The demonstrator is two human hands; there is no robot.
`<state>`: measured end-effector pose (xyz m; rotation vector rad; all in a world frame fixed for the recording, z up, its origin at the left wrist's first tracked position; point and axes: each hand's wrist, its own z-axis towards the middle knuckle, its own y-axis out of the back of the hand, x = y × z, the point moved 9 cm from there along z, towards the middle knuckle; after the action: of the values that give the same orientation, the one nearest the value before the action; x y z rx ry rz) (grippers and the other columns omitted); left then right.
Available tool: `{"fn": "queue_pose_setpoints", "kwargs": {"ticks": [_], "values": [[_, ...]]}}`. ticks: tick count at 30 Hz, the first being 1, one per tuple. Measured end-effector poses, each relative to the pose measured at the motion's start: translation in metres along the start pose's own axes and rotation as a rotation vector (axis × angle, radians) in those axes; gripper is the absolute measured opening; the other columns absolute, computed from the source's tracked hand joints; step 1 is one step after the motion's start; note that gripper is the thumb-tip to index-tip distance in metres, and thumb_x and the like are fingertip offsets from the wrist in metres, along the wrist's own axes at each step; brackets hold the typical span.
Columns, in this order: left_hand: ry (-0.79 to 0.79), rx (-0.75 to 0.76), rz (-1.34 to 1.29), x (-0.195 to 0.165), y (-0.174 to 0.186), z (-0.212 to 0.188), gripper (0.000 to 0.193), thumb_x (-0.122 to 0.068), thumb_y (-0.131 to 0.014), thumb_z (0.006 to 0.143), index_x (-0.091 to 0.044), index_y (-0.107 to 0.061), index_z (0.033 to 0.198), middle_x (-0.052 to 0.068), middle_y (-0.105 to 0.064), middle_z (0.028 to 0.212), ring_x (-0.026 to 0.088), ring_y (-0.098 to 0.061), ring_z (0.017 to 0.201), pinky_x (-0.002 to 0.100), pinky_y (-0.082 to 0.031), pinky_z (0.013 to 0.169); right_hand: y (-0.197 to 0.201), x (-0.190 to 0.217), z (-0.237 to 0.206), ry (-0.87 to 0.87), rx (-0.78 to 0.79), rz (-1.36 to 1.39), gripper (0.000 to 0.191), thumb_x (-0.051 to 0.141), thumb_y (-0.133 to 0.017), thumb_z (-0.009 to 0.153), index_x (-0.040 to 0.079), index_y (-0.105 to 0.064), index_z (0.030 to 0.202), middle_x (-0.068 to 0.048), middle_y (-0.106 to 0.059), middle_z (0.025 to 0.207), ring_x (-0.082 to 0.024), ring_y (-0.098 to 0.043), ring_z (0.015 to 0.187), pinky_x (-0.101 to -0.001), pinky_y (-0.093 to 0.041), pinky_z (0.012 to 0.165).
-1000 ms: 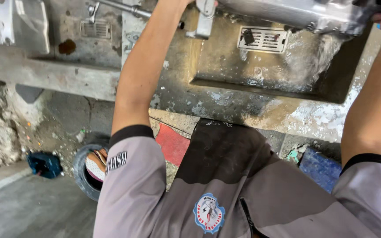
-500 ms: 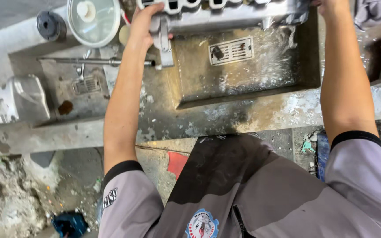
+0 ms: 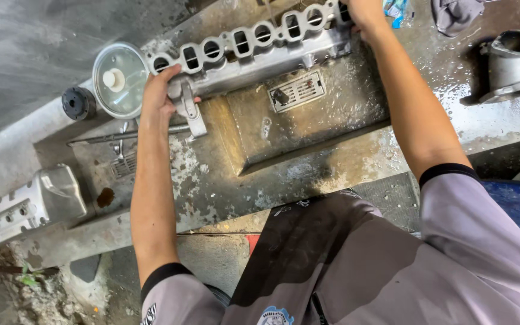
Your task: The person scrubs an aluminum intake manifold with a brush over a concrete wash sink, then rinses it with a hose. They turn the manifold over to clean the other side, carry it away from the sink, and set it down on the ground.
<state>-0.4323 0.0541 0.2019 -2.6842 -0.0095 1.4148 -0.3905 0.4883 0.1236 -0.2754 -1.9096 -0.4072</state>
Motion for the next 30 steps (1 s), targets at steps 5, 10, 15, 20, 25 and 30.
{"fn": "queue_pose_setpoints", "kwargs": {"ticks": [5,10,15,20,25,30], "values": [[-0.043,0.02,0.001,-0.013,0.012,-0.005,0.036,-0.01,-0.07,0.092,-0.009,-0.053,0.124,0.015,-0.072,0.103,0.032,-0.074,0.084,0.065,-0.061,0.061,-0.012,0.035,0.0,0.204,-0.027,0.285,0.063,0.034,-0.082,0.088,-0.005,-0.049,0.124,-0.014,-0.075,0.104,-0.021,-0.079,0.086,-0.0363,-0.068,0.066],[0.179,0.002,-0.031,0.01,0.031,-0.008,0.026,-0.016,-0.068,0.095,-0.006,-0.062,0.118,0.012,-0.071,0.099,0.029,-0.073,0.083,0.064,-0.065,0.065,-0.017,0.019,-0.002,-0.067,-0.014,-0.21,0.086,0.055,-0.081,0.09,-0.01,-0.042,0.131,-0.021,-0.07,0.108,-0.025,-0.072,0.085,-0.0367,-0.057,0.064],[0.059,-0.043,0.001,0.011,0.042,-0.008,0.025,-0.014,-0.071,0.09,-0.009,-0.063,0.113,0.011,-0.071,0.097,0.029,-0.072,0.081,0.066,-0.063,0.066,-0.02,0.021,-0.001,-0.013,-0.053,-0.22,0.086,0.053,-0.08,0.092,-0.009,-0.037,0.135,-0.024,-0.067,0.114,-0.029,-0.071,0.097,-0.0382,-0.056,0.073],[0.053,-0.08,-0.082,0.009,0.03,-0.007,0.032,-0.016,-0.076,0.09,-0.01,-0.06,0.117,0.012,-0.07,0.098,0.03,-0.072,0.08,0.064,-0.063,0.062,-0.013,0.032,0.008,0.02,-0.099,-0.215,0.079,0.051,-0.077,0.091,-0.007,-0.044,0.134,-0.025,-0.07,0.12,-0.032,-0.074,0.105,-0.0362,-0.058,0.086],[0.032,-0.083,-0.005,0.003,0.033,-0.009,0.04,-0.009,-0.075,0.085,-0.014,-0.056,0.119,0.011,-0.072,0.104,0.03,-0.074,0.087,0.064,-0.063,0.058,-0.014,0.033,0.006,0.031,-0.082,-0.244,0.086,0.053,-0.077,0.09,-0.012,-0.04,0.133,-0.028,-0.069,0.117,-0.035,-0.073,0.104,-0.0402,-0.056,0.089],[-0.048,-0.103,0.008,-0.015,0.052,-0.011,0.047,-0.008,-0.077,0.086,-0.014,-0.055,0.127,0.012,-0.072,0.111,0.034,-0.074,0.091,0.062,-0.063,0.061,-0.031,0.039,0.005,0.05,-0.114,-0.32,0.095,0.057,-0.076,0.088,-0.016,-0.035,0.133,-0.033,-0.066,0.115,-0.042,-0.068,0.108,-0.0426,-0.053,0.094]]}}
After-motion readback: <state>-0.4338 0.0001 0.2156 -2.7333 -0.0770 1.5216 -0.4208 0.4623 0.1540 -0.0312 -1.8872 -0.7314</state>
